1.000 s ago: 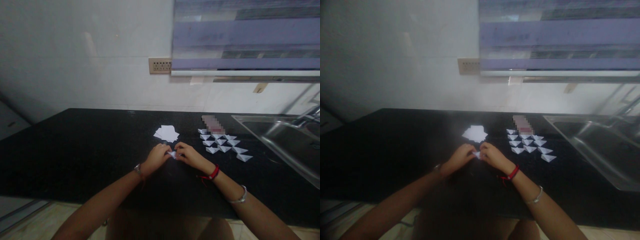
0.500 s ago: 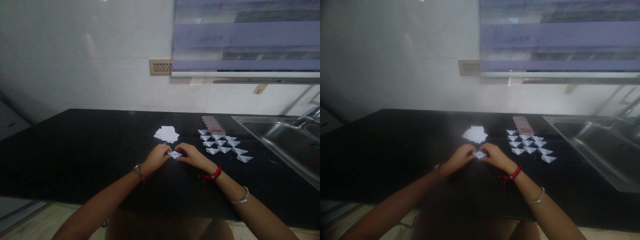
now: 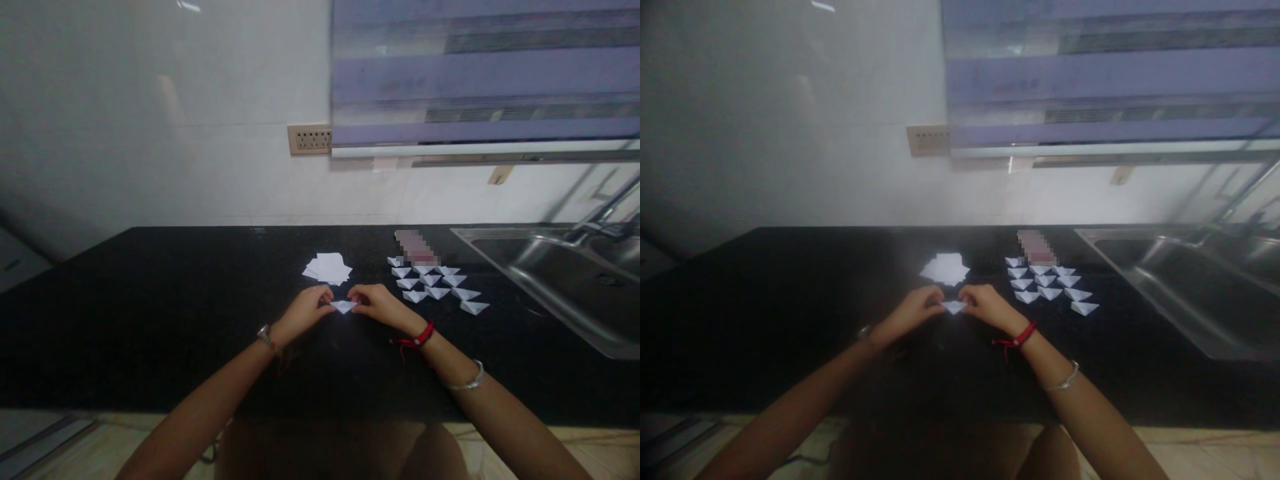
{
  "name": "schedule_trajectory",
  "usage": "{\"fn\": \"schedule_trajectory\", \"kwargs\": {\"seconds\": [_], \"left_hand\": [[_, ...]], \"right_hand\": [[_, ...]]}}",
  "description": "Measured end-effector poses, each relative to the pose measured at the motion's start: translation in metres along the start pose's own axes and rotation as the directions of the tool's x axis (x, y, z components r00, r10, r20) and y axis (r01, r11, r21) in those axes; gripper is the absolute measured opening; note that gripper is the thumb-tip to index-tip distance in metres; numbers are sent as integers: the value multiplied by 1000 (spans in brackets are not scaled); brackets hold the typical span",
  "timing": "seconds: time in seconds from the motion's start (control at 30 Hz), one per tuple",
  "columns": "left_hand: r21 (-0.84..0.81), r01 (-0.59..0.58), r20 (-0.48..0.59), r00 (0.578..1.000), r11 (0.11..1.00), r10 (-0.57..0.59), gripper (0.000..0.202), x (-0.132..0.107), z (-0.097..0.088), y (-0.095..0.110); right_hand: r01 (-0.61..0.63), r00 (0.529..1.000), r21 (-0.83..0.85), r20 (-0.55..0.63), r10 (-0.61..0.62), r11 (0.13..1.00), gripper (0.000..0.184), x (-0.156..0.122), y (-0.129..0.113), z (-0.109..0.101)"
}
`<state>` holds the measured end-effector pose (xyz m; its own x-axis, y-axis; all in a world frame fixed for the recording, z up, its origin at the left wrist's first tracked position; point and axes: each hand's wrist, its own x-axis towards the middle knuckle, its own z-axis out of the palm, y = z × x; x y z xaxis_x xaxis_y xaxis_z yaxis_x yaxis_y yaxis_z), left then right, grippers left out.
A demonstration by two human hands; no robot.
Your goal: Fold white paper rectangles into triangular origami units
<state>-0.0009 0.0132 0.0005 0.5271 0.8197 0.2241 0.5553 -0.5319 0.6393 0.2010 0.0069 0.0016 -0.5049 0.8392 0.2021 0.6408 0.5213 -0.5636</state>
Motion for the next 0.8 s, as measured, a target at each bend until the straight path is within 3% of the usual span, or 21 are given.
{"fn": "schedule_trajectory", "kwargs": {"seconds": [0.27,0.4,0.53,0.67,0.8], "left_hand": [[14,-22,23,1000,1000,22,9,1,-4,1],[-13,-44,-12,999,999,44,10,2,-7,12],[17,-93,-24,995,996,93,11,7,-6,29],[12,-167,24,986,986,167,11,18,7,51],[112,-304,76,952,946,297,8,39,38,75]], "right_hand": [[30,1000,-86,-5,-31,996,9,1,-3,-6],[55,998,-87,-5,-56,995,10,-1,-5,-16],[23,996,-135,-80,-34,991,10,-14,-12,-36],[5,992,-176,-123,-27,984,10,-46,-14,-57],[-85,992,-243,-112,59,966,11,-83,1,-78]]}}
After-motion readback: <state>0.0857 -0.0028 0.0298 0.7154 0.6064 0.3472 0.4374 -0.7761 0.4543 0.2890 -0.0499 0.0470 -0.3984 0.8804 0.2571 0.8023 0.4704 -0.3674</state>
